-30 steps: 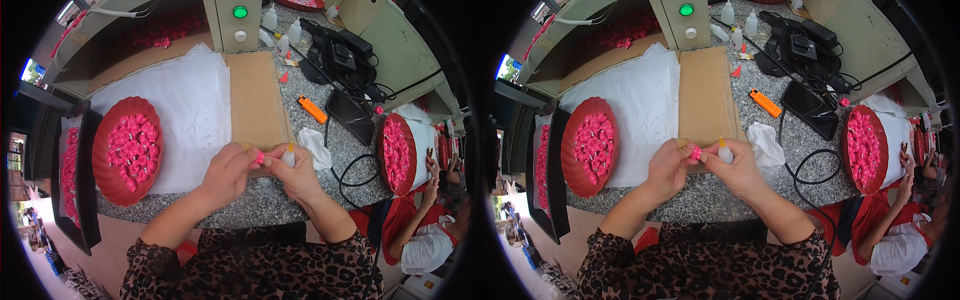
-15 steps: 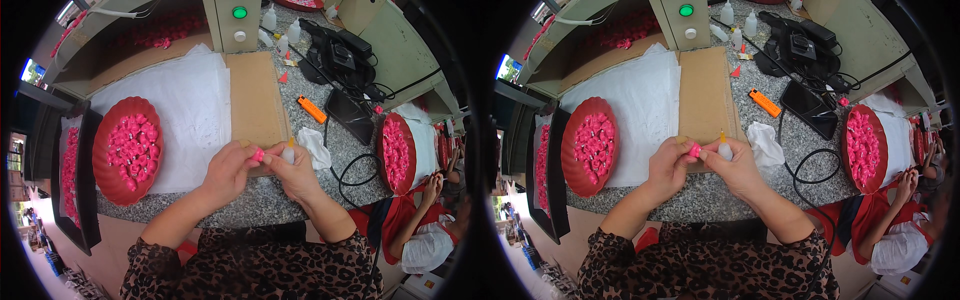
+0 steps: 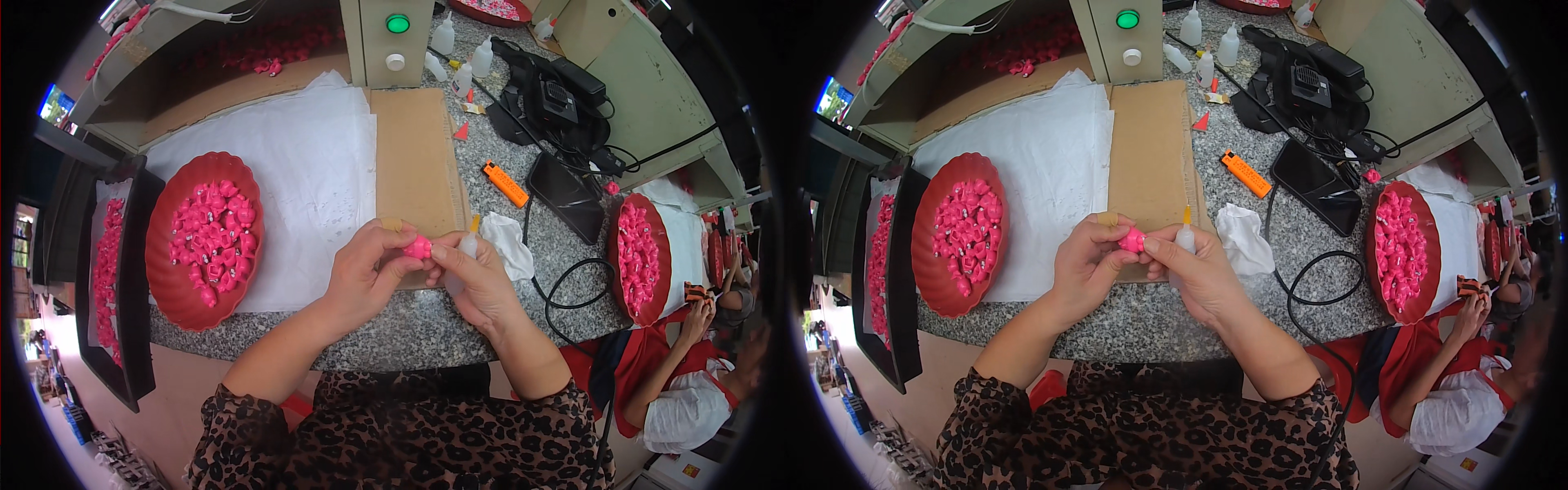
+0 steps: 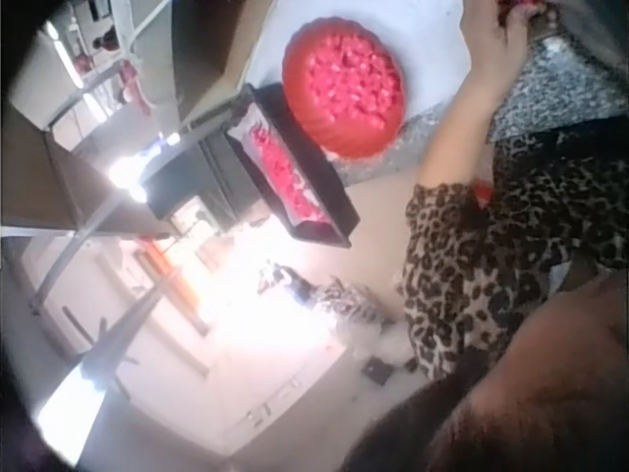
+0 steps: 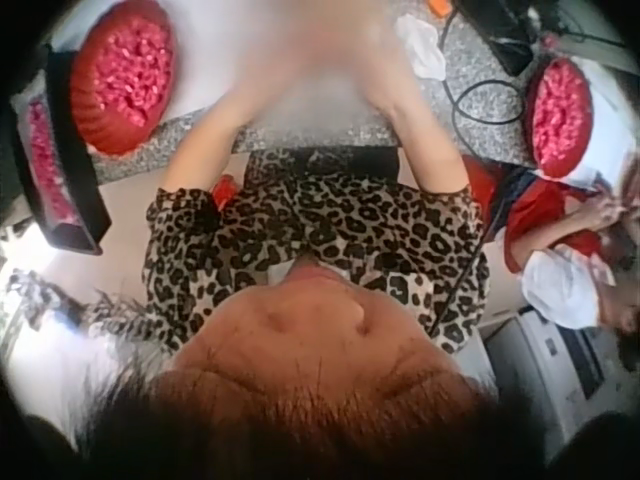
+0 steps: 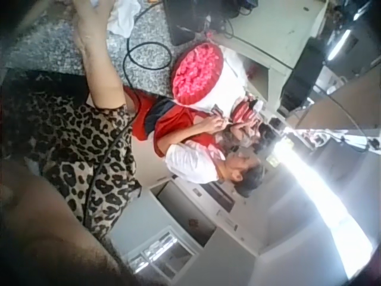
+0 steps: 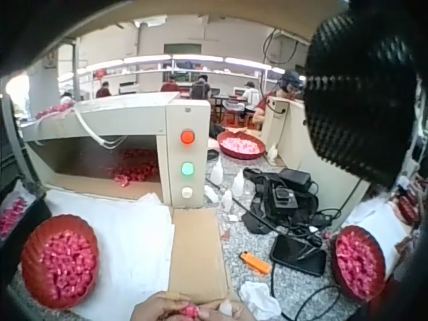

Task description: The person applies glue from a small bottle to pink plastic components and presses them together by hand. They repeatedly pick up a component, apply adhesive, and assemble it, placing finished units into a red tray on the table.

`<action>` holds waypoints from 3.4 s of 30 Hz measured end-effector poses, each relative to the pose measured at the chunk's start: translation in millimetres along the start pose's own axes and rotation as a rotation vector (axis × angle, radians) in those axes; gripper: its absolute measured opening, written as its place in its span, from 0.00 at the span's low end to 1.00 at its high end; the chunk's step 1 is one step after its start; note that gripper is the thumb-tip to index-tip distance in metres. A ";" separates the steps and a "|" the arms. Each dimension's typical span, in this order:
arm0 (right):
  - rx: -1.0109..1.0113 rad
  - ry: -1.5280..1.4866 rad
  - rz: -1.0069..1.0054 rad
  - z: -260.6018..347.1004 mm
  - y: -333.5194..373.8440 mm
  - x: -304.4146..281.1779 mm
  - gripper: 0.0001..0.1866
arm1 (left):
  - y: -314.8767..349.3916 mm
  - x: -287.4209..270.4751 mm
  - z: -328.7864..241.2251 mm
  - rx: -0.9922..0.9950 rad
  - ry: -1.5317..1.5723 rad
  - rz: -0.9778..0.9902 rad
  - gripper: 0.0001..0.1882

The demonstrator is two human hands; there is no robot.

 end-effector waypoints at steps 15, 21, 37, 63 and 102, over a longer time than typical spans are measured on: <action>-0.067 0.020 0.065 1.3 0.8 -0.6 0.06 | -0.8 -6.8 -3.7 0.112 -0.070 0.190 0.16; -0.070 0.046 0.056 1.1 0.0 -3.5 0.06 | -4.7 -2.4 -12.4 0.250 -0.152 0.064 0.14; -0.244 0.192 -0.114 -4.7 4.4 4.8 0.03 | 0.3 1.0 -11.9 0.361 -0.394 0.063 0.15; -0.338 0.313 -0.063 -5.9 -2.4 5.5 0.09 | -3.0 12.7 -7.9 -0.404 0.238 0.049 0.14; -0.566 0.415 -0.028 8.4 -5.4 -3.8 0.10 | -13.1 3.3 -4.4 -0.662 0.469 0.086 0.13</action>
Point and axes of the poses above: each hand's wrist, its own y-axis away from the middle knuckle, its own x-axis out of the palm, z = x × y, the point moved 2 cm from there along -y, towards the middle knuckle, and after that the axes turned 13 degrees about -z, right-handed, at the moved point
